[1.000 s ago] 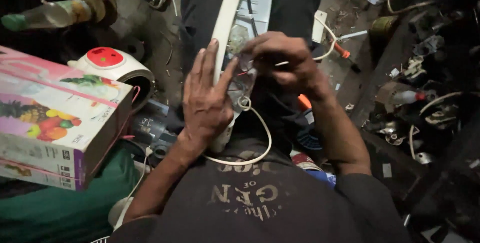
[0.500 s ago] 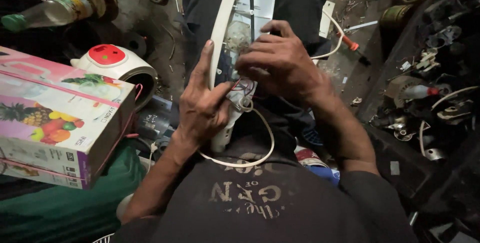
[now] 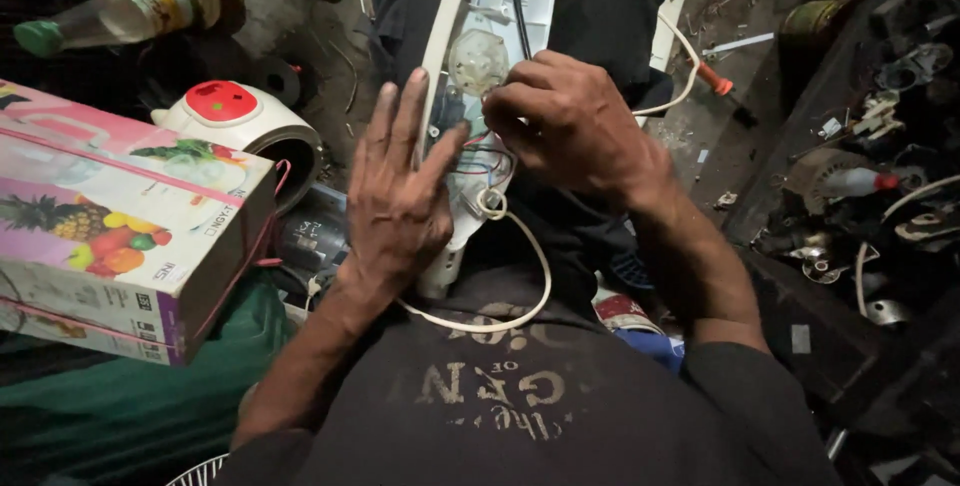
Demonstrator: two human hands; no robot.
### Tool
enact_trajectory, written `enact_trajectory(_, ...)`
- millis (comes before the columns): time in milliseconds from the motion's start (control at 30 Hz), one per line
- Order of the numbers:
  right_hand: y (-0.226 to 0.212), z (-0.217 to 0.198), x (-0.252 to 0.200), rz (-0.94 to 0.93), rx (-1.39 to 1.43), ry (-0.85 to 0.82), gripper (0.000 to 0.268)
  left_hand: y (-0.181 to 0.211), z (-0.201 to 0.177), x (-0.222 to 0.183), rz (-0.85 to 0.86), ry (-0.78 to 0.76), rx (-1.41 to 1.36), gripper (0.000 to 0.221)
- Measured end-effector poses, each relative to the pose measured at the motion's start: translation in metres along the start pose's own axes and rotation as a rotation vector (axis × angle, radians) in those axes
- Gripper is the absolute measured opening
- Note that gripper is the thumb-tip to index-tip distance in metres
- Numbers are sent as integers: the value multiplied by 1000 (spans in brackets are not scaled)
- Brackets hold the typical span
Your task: The person sits on the floor repairing an electric fan. They route and connect wires inside the fan housing, twist wire ends together, use a soldering iron on the connections, and use pliers while working on the motor and switch assembly.
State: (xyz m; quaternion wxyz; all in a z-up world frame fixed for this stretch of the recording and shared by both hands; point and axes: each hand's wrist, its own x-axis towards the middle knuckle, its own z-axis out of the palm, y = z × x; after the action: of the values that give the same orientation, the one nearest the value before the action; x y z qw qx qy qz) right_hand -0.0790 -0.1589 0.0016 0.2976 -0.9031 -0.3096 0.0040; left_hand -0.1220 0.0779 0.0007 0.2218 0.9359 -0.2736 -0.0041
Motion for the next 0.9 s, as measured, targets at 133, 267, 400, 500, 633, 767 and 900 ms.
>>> enact_trajectory(133,-5,1,3,32,-16,58,13,0,-9,6,100,145,-192,28)
enact_trajectory(267,-9,8,6,-46,-97,106,11,-7,-8,0,119,95,-240,18)
enact_trajectory(400,-12,11,-1,-6,-105,-51,12,-11,-2,-5,106,110,-237,21)
enact_trajectory(500,-9,11,-5,-5,-189,-102,9,-13,-1,-4,120,139,-295,18)
enact_trajectory(633,-9,18,-8,10,19,133,10,-13,9,0,103,277,-409,13)
enact_trajectory(767,-11,19,-7,16,-38,115,10,-13,9,1,99,288,-408,14)
enact_trajectory(900,-12,25,-8,31,-64,146,8,-13,8,1,97,283,-435,13)
